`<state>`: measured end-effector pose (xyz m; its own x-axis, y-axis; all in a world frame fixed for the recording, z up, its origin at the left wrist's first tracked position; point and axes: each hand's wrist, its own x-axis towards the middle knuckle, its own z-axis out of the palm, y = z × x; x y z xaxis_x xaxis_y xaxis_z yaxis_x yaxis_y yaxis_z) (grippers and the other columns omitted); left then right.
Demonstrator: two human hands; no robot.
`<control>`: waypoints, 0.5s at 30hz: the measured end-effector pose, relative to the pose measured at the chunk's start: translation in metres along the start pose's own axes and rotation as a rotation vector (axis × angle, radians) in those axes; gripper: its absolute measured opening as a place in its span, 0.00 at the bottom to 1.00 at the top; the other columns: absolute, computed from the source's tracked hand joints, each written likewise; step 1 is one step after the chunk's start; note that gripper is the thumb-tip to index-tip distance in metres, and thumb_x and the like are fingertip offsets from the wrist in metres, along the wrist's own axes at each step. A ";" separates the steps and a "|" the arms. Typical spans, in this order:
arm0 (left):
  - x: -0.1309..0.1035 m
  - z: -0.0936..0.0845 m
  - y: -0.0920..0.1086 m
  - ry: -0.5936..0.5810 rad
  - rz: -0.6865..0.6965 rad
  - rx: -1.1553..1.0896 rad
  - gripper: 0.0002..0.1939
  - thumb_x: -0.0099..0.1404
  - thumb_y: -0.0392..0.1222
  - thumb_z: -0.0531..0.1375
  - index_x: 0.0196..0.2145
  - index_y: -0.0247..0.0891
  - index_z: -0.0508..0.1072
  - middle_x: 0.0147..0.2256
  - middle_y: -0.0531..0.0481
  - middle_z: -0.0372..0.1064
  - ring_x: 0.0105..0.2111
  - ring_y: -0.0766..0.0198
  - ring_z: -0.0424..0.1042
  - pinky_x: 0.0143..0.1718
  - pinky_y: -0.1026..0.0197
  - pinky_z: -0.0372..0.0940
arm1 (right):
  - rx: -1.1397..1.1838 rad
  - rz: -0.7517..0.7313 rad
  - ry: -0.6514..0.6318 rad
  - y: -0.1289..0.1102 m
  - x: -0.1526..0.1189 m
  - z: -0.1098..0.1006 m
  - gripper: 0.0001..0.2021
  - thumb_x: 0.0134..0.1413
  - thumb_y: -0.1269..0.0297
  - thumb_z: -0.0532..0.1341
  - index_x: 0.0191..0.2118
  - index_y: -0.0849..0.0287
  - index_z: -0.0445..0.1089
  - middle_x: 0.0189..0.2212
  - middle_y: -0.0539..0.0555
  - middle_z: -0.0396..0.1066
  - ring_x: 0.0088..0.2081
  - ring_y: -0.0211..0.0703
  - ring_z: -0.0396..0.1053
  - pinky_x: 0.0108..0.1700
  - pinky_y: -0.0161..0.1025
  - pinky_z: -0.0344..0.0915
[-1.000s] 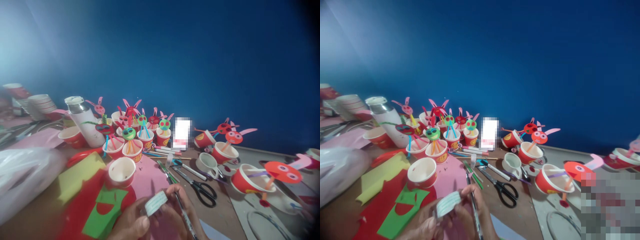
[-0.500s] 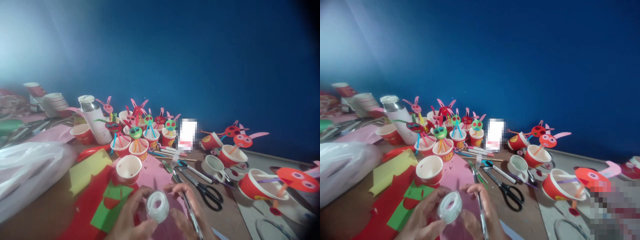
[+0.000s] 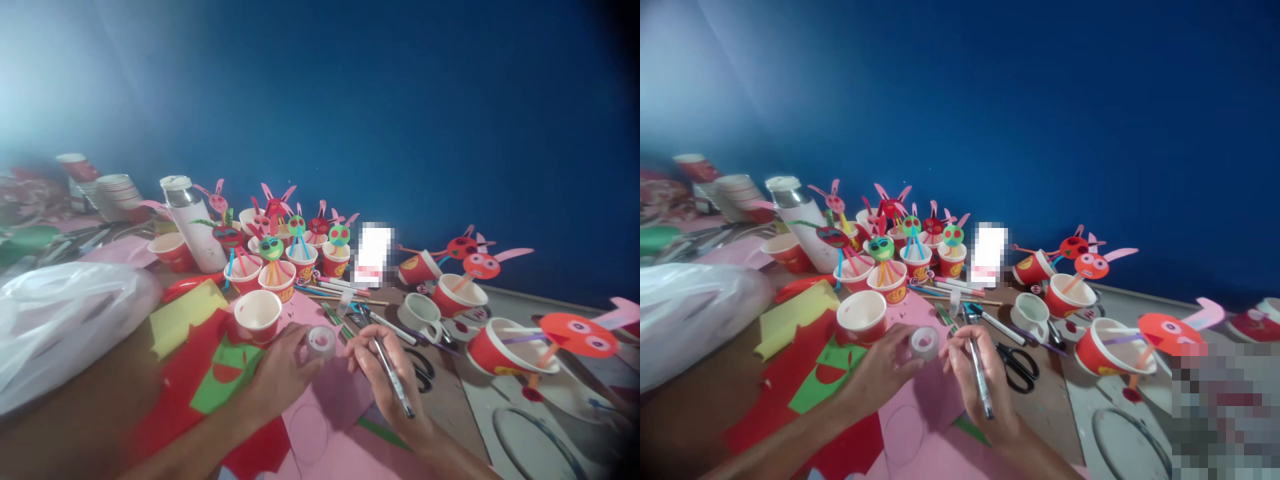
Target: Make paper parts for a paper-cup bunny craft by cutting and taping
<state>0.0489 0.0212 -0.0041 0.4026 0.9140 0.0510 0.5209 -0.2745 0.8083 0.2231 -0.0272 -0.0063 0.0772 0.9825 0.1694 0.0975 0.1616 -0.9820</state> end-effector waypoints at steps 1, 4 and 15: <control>0.003 0.003 -0.002 0.007 0.009 0.082 0.14 0.56 0.36 0.56 0.42 0.39 0.70 0.41 0.46 0.67 0.42 0.57 0.65 0.44 0.60 0.60 | 0.002 -0.016 0.004 -0.002 -0.001 0.000 0.05 0.61 0.62 0.53 0.40 0.54 0.55 0.26 0.47 0.66 0.28 0.37 0.65 0.35 0.34 0.63; 0.011 0.010 -0.010 0.014 0.012 0.190 0.19 0.57 0.36 0.55 0.48 0.36 0.68 0.48 0.41 0.65 0.49 0.51 0.61 0.51 0.52 0.54 | -0.016 -0.035 -0.017 -0.006 -0.003 0.000 0.05 0.62 0.62 0.52 0.41 0.55 0.55 0.29 0.48 0.68 0.28 0.37 0.66 0.35 0.35 0.64; -0.080 -0.013 -0.036 -0.042 -0.352 -0.683 0.27 0.52 0.48 0.65 0.50 0.43 0.70 0.54 0.42 0.65 0.54 0.45 0.62 0.55 0.49 0.56 | -0.539 -0.106 -0.237 -0.002 0.006 -0.006 0.05 0.58 0.65 0.54 0.38 0.55 0.66 0.24 0.49 0.71 0.26 0.41 0.69 0.29 0.34 0.63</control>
<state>-0.0121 -0.0382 -0.0296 0.3340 0.8975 -0.2879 0.0485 0.2887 0.9562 0.2289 -0.0223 -0.0033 -0.1782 0.9673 0.1803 0.5874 0.2515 -0.7692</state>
